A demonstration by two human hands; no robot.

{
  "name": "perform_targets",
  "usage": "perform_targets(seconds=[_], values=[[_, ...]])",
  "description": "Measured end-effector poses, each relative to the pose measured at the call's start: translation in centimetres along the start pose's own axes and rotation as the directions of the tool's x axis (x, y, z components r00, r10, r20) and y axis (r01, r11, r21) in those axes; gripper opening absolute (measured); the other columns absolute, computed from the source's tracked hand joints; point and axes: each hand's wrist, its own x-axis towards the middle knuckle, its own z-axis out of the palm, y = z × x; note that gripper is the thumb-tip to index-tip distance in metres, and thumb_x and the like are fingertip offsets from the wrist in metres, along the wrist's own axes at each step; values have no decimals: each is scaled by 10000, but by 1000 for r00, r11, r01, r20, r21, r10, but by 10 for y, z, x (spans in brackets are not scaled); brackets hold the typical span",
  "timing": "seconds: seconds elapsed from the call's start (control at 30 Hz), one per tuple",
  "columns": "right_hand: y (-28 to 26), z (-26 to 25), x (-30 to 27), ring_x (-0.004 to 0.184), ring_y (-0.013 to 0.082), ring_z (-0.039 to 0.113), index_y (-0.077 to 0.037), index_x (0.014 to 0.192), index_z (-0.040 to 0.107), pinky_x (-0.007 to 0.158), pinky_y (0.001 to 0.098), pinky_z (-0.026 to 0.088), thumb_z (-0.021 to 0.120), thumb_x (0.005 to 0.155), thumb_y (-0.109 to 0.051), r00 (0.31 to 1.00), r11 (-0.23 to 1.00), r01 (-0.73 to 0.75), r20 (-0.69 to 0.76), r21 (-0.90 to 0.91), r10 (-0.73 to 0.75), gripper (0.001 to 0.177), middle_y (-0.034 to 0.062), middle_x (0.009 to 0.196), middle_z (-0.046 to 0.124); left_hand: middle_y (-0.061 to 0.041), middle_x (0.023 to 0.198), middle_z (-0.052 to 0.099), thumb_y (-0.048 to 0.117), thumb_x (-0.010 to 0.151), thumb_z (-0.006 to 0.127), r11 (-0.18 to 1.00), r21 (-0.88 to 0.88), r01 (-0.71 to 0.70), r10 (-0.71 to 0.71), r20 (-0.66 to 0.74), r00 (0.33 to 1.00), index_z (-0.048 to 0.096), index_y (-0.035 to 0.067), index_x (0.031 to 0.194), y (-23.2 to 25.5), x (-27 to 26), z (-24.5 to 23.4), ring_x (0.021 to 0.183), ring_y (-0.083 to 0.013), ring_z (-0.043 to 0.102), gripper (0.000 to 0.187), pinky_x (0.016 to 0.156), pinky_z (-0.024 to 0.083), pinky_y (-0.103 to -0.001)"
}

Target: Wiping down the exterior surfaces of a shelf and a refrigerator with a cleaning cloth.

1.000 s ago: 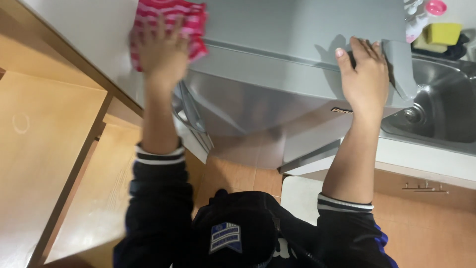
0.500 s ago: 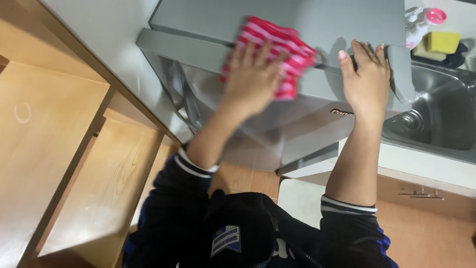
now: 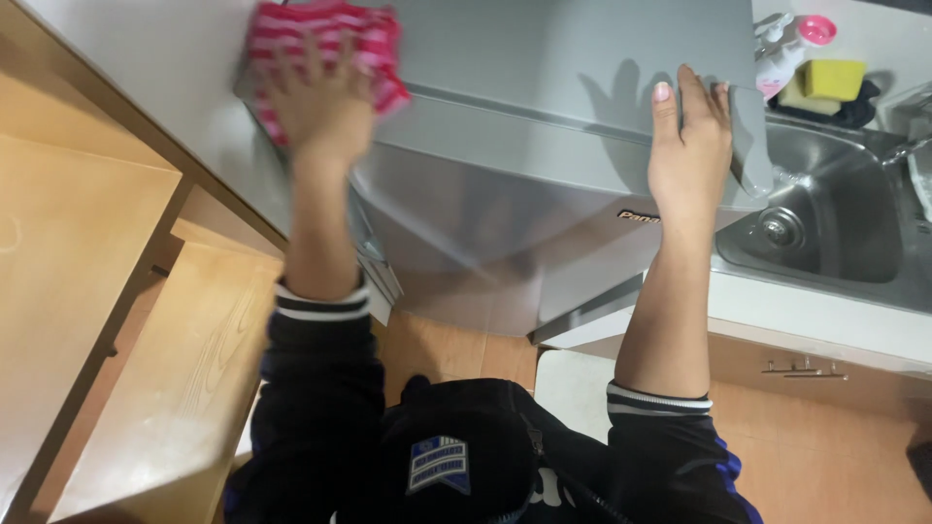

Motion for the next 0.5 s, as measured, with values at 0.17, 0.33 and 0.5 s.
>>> perform_targets(seconds=[0.17,0.33,0.5], values=[[-5,-3,0,1454,436,274,-41,1488,534,1143,564,267,386,1103,-514,997,995,-79,10,66,78,628,288,1521,464,-300,1621,241,582,1007,352,952,-14,-306,300,-159,940,428,271,1565,105,-44,42,1459,-625,188,643,1130,68,-796],[16,3,4,1324,499,450,8,1445,584,1040,568,377,396,1136,-511,997,998,67,-45,20,-66,632,342,1408,555,-219,1682,145,592,970,70,948,-74,-308,309,-7,951,210,301,1621,206,-95,32,1497,-620,38,727,1187,-41,-732],[0,-4,2,1331,493,472,32,1449,577,1048,589,362,433,1140,-448,998,998,57,-27,29,-56,588,329,1418,572,-180,1748,-39,567,1046,250,689,-616,-382,529,68,846,20,304,1644,180,-75,28,1539,-561,-176,693,1187,-43,-713]])
